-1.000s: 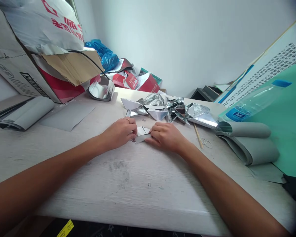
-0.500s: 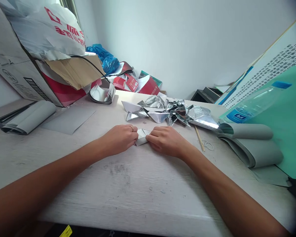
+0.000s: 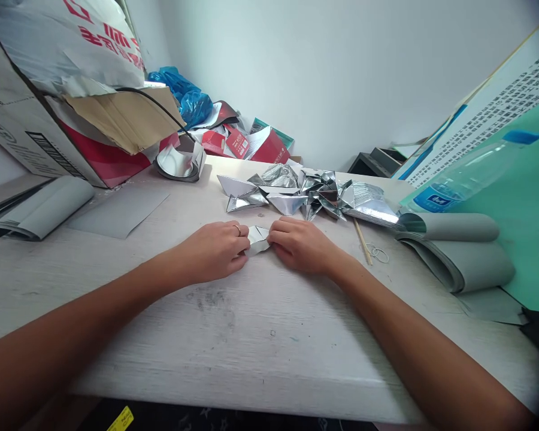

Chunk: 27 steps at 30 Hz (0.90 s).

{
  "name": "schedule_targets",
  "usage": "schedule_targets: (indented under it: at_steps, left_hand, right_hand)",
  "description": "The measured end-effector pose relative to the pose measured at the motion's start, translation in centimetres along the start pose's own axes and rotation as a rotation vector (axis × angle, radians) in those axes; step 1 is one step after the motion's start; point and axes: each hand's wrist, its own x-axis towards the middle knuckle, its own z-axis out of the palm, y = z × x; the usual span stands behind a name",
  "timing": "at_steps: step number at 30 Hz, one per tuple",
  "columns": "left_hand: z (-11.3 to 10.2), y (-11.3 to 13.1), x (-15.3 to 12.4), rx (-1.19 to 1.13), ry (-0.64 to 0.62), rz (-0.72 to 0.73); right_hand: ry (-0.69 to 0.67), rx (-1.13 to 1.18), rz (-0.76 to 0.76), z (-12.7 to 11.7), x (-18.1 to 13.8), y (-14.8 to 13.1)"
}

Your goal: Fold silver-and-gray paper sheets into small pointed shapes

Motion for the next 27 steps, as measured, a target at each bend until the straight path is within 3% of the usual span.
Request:
schedule_targets:
  at_steps: [9, 19, 27]
  left_hand:
    - [0.0, -0.2, 0.0, 0.014, 0.072, 0.016]
    - [0.4, -0.8, 0.2, -0.017, 0.163, -0.013]
    - [0.9, -0.9, 0.5, -0.051, 0.153, -0.043]
  right_hand:
    - [0.202, 0.308, 0.111, 0.6, -0.4, 0.1]
    - [0.195, 0.459, 0.272, 0.0, -0.2, -0.6]
    - [0.146, 0.465, 0.230, 0.2, -0.3, -0.4]
